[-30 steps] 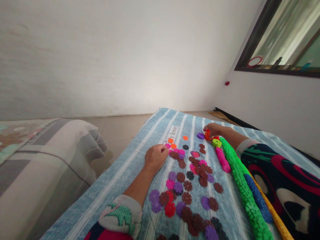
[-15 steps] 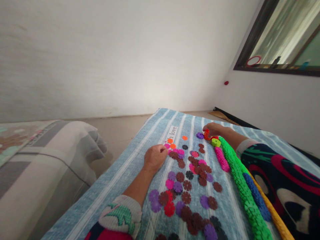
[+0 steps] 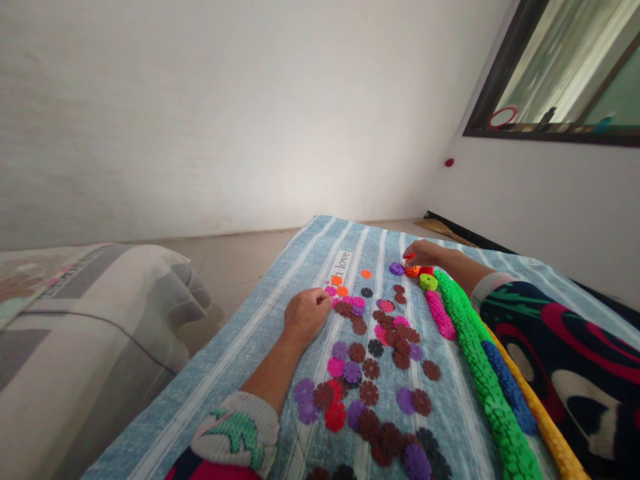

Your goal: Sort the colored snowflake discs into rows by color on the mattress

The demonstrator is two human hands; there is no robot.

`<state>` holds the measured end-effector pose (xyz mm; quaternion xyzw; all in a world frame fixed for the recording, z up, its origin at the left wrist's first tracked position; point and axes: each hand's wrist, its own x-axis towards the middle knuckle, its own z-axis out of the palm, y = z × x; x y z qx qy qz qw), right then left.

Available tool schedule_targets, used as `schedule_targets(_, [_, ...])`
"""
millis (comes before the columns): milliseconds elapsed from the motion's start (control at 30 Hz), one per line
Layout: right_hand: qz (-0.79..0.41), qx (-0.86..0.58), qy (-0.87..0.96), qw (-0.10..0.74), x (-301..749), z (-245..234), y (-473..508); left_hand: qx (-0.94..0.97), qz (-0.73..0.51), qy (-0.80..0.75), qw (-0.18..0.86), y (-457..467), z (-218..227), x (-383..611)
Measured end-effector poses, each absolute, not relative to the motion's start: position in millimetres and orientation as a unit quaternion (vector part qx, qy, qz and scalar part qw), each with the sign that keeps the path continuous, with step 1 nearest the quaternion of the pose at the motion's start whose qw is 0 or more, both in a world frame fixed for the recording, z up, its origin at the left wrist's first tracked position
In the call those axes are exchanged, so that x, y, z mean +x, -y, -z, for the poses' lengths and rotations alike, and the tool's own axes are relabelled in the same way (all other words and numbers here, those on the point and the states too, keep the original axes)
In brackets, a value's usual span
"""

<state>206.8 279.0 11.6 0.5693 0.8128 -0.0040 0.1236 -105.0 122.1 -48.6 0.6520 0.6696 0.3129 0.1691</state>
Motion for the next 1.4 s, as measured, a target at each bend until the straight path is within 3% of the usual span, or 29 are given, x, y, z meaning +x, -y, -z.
schedule_targets(633, [0.012, 0.576, -0.810, 0.111, 208, -13, -278, 0.658, -0.306, -0.670, 0.158, -123, 50, -106])
schedule_targets(1133, [-0.075, 0.610, -0.788, -0.032, 198, -32, -258, 0.661, -0.303, -0.667, 0.161, -125, 49, -108])
schedule_targets(1400, [-0.051, 0.530, -0.846, -0.003, 149, -22, -214, 0.656, -0.306, -0.671, 0.161, -123, 47, -108])
